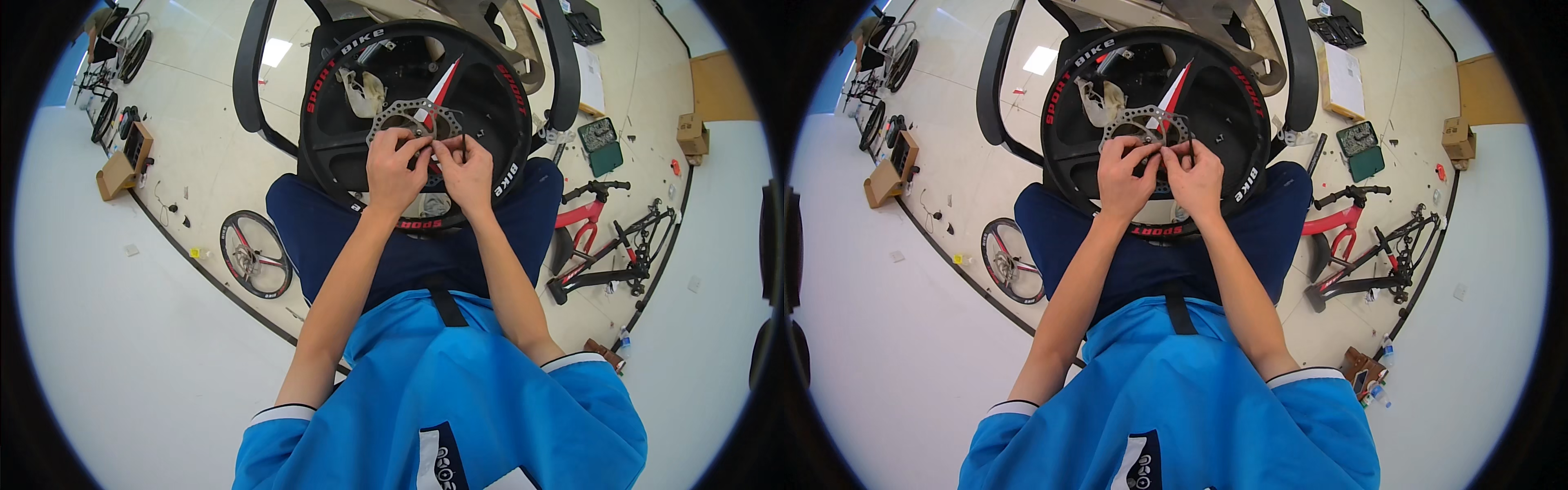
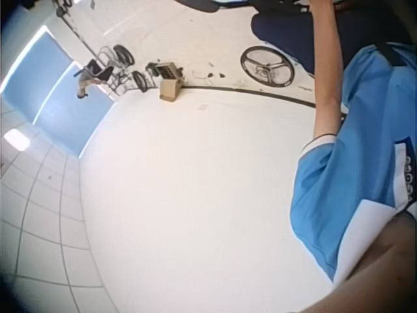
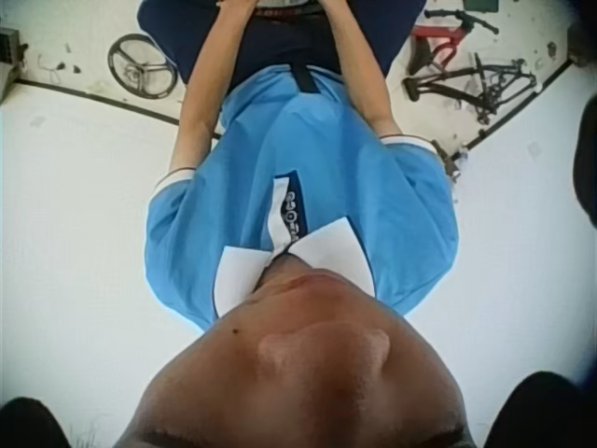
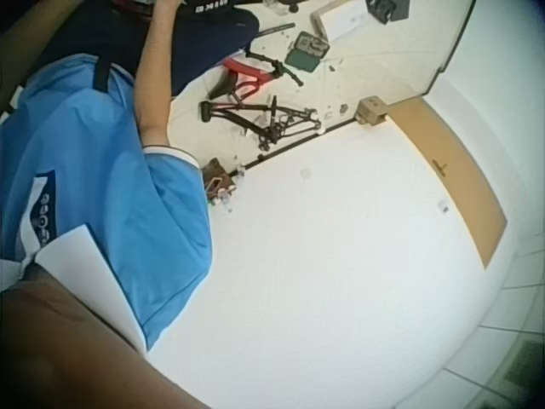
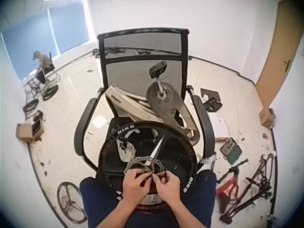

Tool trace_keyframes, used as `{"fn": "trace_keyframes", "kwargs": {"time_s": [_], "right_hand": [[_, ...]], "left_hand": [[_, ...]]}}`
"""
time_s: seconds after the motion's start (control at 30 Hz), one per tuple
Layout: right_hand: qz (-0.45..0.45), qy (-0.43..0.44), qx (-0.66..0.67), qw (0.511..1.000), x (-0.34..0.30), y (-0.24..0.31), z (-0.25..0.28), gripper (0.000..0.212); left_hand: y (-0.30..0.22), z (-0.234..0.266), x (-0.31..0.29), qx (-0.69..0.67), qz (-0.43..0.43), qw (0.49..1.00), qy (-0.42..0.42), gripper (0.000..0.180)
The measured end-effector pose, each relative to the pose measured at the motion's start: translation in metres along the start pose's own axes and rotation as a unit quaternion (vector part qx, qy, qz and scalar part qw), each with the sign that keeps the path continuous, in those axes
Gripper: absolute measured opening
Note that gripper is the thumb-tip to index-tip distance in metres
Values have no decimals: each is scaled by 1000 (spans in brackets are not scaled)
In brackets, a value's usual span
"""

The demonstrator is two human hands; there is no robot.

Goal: The person sits on the floor and assembles a bicycle wheel by attaching a disc brake rotor to the hub. They use a small tool to tighten the bolts securing the rotor in place.

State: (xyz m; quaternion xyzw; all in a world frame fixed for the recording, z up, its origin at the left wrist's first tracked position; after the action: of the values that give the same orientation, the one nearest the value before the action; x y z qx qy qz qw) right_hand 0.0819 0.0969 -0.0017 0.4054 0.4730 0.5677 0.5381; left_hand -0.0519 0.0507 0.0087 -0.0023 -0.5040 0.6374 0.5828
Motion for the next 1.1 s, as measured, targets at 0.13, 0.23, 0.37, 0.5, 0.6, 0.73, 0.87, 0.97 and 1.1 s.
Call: {"fn": "trace_keyframes", "kwargs": {"time_s": [0.13, 0.23, 0.37, 0.5, 0.6, 0.73, 0.87, 0.97, 1.1], "right_hand": [[-50, 37, 91, 994, -1, 8, 26, 31], [-106, 84, 191, 972, 0, 11, 45, 36], [66, 70, -19, 995, 5, 19, 51, 34], [20, 84, 34, 996, 1, 26, 42, 30], [63, 80, 35, 994, 2, 26, 33, 25], [106, 90, 2, 990, 5, 23, 26, 20], [182, 83, -17, 980, 6, 27, 20, 15], [212, 102, -50, 971, 5, 36, 21, 13], [346, 112, -137, 921, 4, 45, 22, 15]], "left_hand": [[2, -2, -1, 1, -1, 1000, -5, 20], [1, -3, -2, -2, -4, 1000, -20, 20], [4, -3, -2, -9, -12, 999, -31, 21], [5, -3, -3, -7, -18, 1000, -16, 21], [6, -3, -3, -7, -18, 1000, -13, 21], [6, -3, -3, -8, -20, 1000, -20, 21], [7, -4, -5, -8, -22, 999, -27, 22], [6, -5, -6, -7, -20, 999, -32, 23], [6, -4, -7, -10, -15, 999, -29, 25]]}}
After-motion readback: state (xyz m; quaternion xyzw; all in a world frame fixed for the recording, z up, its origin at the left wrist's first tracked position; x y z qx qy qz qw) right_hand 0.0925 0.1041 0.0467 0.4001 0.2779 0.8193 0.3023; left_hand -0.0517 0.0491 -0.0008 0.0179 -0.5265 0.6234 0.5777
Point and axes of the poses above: each hand's wrist, its own x-axis towards the middle knuckle, its own z-axis out of the back of the hand, y = z × x, the point moved 1 cm from there along x, towards the middle knuckle, and after that the axes turned 3 degrees about -y, right-handed, at the moved point
